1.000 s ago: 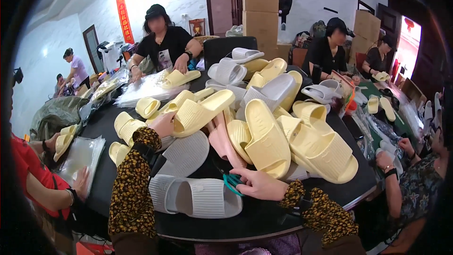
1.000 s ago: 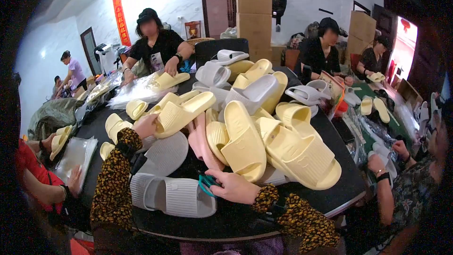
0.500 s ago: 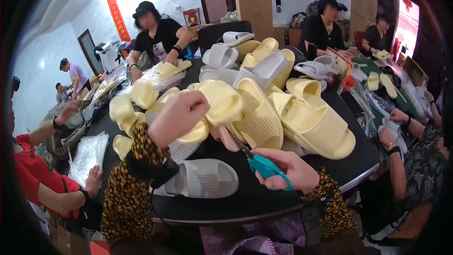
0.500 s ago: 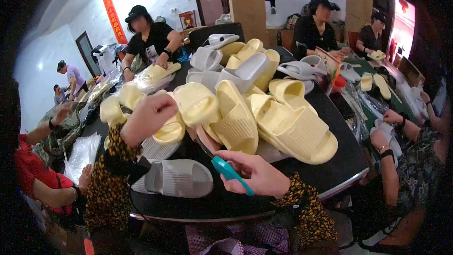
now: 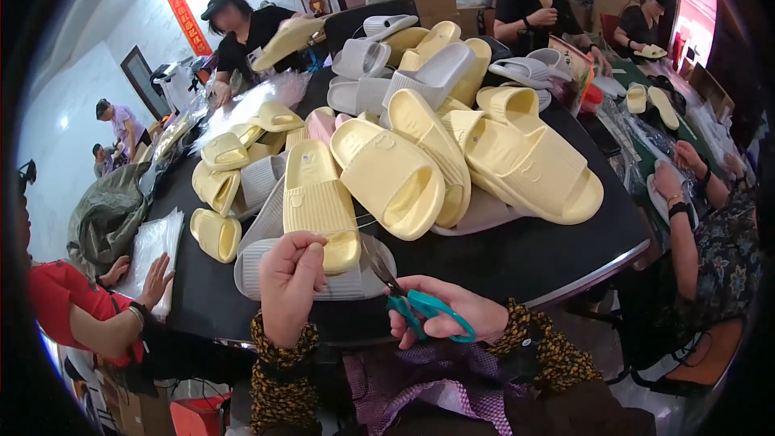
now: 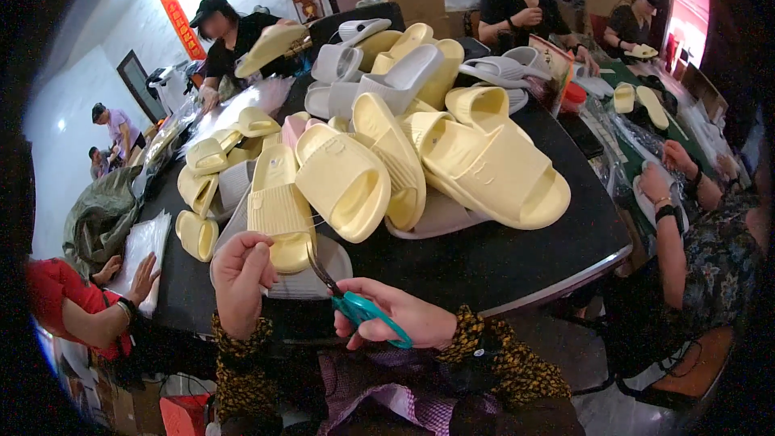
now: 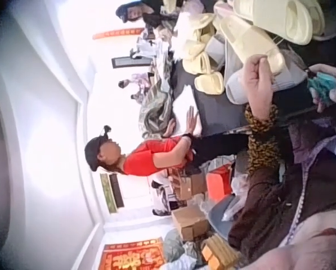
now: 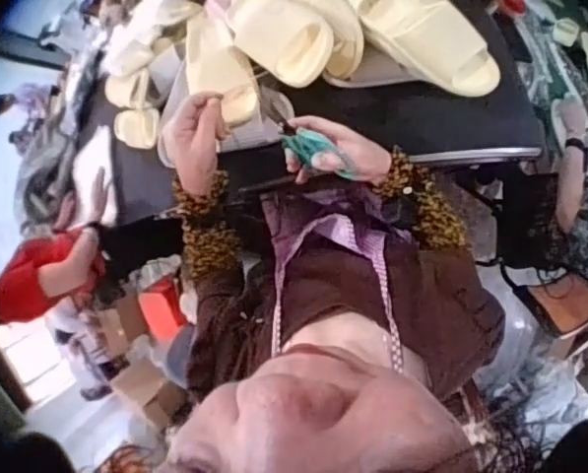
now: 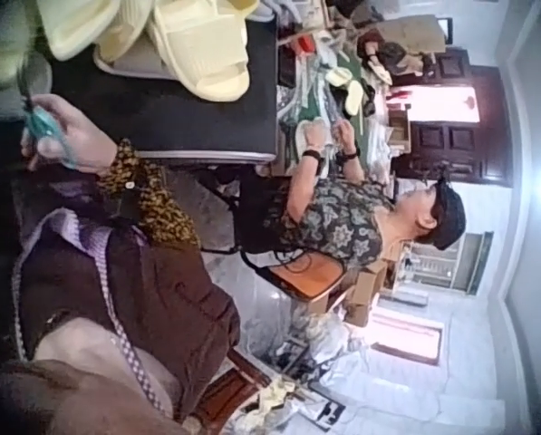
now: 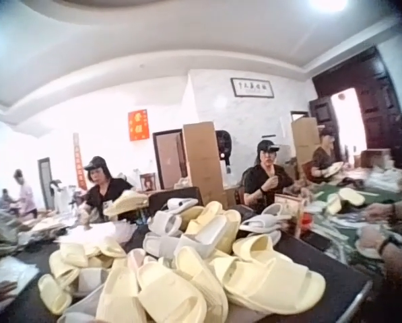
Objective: Trimming excess threads and plastic flash from slippers using scissors in a factory setting.
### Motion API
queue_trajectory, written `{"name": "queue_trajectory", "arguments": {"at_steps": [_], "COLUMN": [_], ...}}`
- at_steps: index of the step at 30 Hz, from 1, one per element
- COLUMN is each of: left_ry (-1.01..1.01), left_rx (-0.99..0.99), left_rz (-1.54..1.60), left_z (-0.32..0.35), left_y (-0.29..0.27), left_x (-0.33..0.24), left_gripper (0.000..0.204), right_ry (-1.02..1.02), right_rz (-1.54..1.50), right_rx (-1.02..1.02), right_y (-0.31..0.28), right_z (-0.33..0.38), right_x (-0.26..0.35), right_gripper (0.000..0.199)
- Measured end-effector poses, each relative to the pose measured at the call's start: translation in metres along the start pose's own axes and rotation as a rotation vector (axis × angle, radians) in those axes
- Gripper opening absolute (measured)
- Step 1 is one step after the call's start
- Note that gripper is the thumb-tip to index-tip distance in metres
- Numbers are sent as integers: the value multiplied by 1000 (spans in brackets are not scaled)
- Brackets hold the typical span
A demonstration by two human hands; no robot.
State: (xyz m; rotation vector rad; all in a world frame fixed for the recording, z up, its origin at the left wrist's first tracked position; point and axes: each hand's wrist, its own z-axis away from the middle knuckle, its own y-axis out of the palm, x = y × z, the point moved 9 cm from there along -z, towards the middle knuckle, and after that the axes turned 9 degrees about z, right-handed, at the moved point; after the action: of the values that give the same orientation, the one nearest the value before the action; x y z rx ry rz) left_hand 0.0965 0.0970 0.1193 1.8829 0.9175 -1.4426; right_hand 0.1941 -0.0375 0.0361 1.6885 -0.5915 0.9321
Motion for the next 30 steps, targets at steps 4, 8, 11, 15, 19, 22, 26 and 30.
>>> {"name": "queue_trajectory", "arguments": {"at_steps": [4, 8, 11, 15, 19, 22, 26, 30], "left_ry": [-7, 4, 9, 4, 36, 6, 15, 8], "left_rx": [-44, -38, -41, -30, -44, -74, -78, -92], "left_rz": [66, 154, 188, 242, 235, 271, 270, 218], "left_z": [5, 11, 14, 16, 20, 22, 22, 23], "left_y": [-3, -5, -3, 0, -1, -4, -6, -7], "left_x": [14, 17, 19, 23, 22, 26, 31, 30], "left_gripper": [11, 11, 11, 11, 11, 11, 10, 10], "right_ry": [8, -18, 45, -13, -56, -54, -20, 49], "right_rz": [-21, 10, 97, 193, 256, 270, 357, 303], "right_rx": [-43, -49, -90, -126, -198, -255, -390, -396], "right_y": [0, -1, -3, -8, -12, -14, -22, -25], "right_z": [-4, -11, -14, -20, -24, -26, -22, -16], "right_x": [-1, -5, -8, 6, 11, 9, 9, 4], "right_gripper": [71, 68, 72, 73, 65, 55, 40, 45]}}
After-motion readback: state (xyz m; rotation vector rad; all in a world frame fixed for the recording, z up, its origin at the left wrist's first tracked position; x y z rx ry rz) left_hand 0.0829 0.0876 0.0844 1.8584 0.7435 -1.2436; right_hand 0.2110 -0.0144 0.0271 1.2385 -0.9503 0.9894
